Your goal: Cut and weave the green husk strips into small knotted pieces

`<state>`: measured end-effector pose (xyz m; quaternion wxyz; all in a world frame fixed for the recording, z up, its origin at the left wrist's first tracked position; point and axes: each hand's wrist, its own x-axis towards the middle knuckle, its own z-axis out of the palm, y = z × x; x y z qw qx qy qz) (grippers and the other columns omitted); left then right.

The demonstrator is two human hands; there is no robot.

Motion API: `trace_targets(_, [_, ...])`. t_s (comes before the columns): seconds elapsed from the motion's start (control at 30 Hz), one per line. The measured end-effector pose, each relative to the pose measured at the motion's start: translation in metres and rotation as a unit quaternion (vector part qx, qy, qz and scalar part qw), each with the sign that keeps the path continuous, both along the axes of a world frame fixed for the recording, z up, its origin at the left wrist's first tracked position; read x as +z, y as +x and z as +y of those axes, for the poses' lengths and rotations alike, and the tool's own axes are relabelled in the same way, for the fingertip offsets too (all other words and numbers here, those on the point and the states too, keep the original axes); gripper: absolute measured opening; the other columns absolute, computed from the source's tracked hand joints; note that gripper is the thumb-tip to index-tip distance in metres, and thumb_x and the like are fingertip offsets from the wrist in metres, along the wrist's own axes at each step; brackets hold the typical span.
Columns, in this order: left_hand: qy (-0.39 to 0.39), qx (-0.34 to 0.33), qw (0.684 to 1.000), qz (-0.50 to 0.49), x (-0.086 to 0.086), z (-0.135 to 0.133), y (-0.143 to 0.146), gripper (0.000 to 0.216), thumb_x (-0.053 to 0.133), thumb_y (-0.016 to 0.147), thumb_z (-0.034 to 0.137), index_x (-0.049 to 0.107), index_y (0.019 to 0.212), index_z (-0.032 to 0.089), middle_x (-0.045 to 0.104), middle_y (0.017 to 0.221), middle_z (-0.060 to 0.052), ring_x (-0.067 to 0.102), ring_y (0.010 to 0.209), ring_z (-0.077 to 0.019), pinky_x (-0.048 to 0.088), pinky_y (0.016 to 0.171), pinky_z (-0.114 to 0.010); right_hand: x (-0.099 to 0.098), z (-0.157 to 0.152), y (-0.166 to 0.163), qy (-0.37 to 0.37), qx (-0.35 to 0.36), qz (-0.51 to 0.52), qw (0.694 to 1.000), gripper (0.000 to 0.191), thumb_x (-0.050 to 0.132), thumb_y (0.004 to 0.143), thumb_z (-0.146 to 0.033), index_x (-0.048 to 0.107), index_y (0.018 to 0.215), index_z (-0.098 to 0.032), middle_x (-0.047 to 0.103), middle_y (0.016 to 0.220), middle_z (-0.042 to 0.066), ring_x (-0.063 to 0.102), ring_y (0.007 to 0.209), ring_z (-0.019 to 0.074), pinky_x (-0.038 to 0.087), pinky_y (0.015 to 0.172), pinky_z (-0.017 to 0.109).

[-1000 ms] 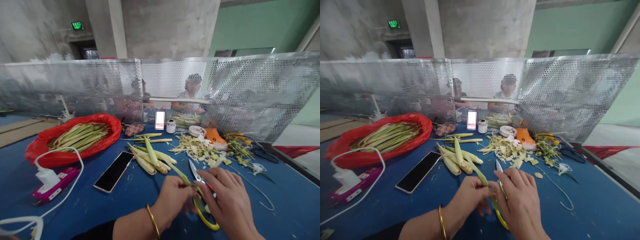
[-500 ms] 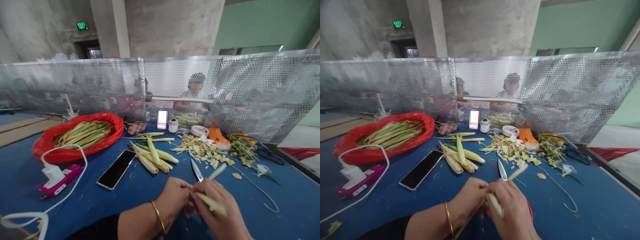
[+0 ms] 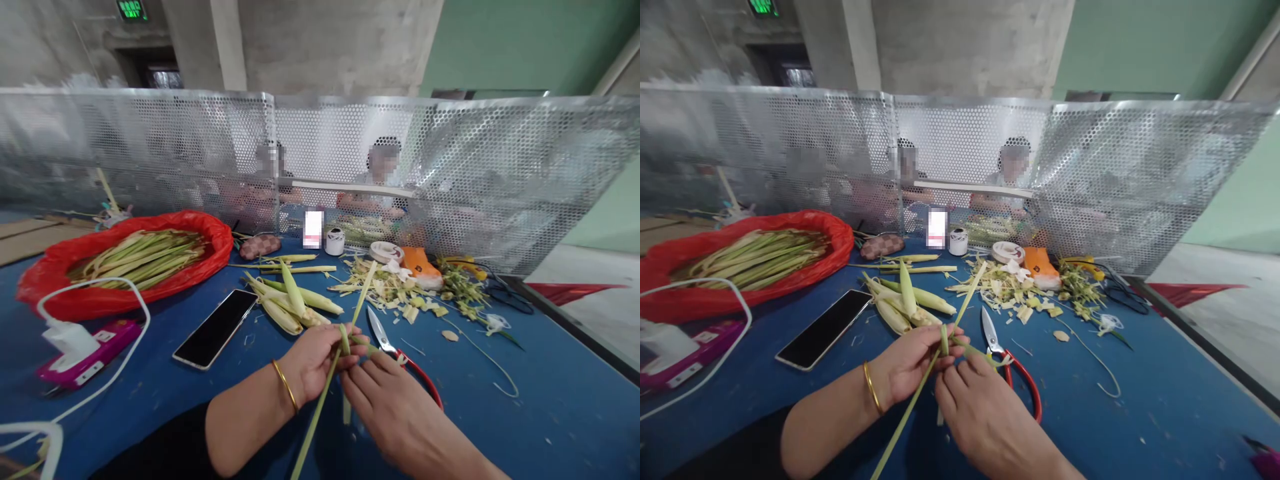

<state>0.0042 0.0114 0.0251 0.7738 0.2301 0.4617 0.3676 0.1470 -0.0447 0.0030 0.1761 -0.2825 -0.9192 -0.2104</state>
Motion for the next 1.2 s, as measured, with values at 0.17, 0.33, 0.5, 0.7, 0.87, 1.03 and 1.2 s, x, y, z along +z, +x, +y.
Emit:
trace_targets(0.17, [0.017,0.012,1.000,-0.013,-0.004,-0.003,0.004,0.012,0.060,0.084,0.016,0.066,0.078,0.008,0.070,0.076,-0.008,0.066,0.061,-0.0105,0.050,0.051,-0.016,0.008,-0.005,-0.002,-0.028,0.031,0.083,0.996,0.022,0.042,0.092,-0.015,0.062,0.098,-0.013,0.063,0.076,0.004,0.056,0.069,0.0188,0.044,0.081,0.038])
trace_targets(0.33, [0.022,-0.014,0.999,-0.033,-0.010,-0.014,0.013,0.008,0.064,0.077,0.015,0.064,0.071,0.010,0.069,0.070,-0.007,0.062,0.057,-0.0117,0.049,0.058,-0.021,-0.002,-0.003,-0.011,-0.016,0.039,0.074,0.996,0.028,0.036,0.096,-0.012,0.062,0.088,-0.016,0.061,0.076,0.003,0.056,0.070,0.0178,0.042,0.088,0.038])
trace_targets(0.5, [0.063,-0.023,0.997,-0.030,-0.011,-0.019,0.013,0.015,0.074,0.065,0.022,0.067,0.072,0.010,0.067,0.067,-0.005,0.060,0.059,-0.0107,0.043,0.056,-0.018,-0.005,-0.003,-0.009,0.002,0.036,0.124,0.992,0.029,0.035,0.095,-0.011,0.061,0.083,-0.018,0.061,0.073,0.003,0.058,0.071,0.0184,0.041,0.091,0.041])
trace_targets(0.7, [0.106,-0.038,0.993,0.037,-0.006,-0.018,0.010,0.015,0.068,0.073,0.026,0.066,0.075,0.012,0.068,0.066,-0.004,0.061,0.053,-0.0095,0.048,0.057,-0.019,-0.005,0.006,0.009,-0.136,-0.081,0.446,0.881,0.014,0.049,0.091,-0.021,0.060,0.081,-0.021,0.066,0.080,0.005,0.062,0.078,0.0188,0.047,0.070,0.031])
trace_targets(0.87, [0.154,-0.049,0.985,0.061,-0.007,-0.020,0.011,0.020,0.067,0.077,0.032,0.064,0.076,0.012,0.071,0.072,-0.008,0.068,0.059,-0.0134,0.050,0.055,-0.019,-0.010,0.019,0.008,-0.406,-0.190,0.643,0.620,0.034,0.066,0.076,-0.050,0.060,0.073,-0.017,0.060,0.060,0.000,0.054,0.053,0.0143,0.043,0.049,0.025])
trace_targets(1.03, [0.166,-0.035,0.984,0.063,-0.008,-0.019,0.009,0.015,0.065,0.079,0.025,0.065,0.083,0.012,0.072,0.071,-0.009,0.066,0.055,-0.0128,0.051,0.052,-0.019,-0.005,0.021,0.007,-0.529,-0.179,0.665,0.495,0.041,0.073,0.065,-0.054,0.058,0.070,-0.017,0.048,0.050,-0.007,0.044,0.039,0.0080,0.038,0.039,0.021])
trace_targets(1.2, [0.148,-0.083,0.985,0.034,-0.008,-0.017,0.007,0.017,0.066,0.079,0.026,0.067,0.084,0.010,0.072,0.074,-0.011,0.067,0.058,-0.0125,0.052,0.053,-0.017,-0.002,0.020,0.008,-0.564,-0.182,0.646,0.482,0.035,0.071,0.069,-0.048,0.057,0.071,-0.017,0.050,0.047,-0.007,0.045,0.035,0.0068,0.038,0.035,0.018])
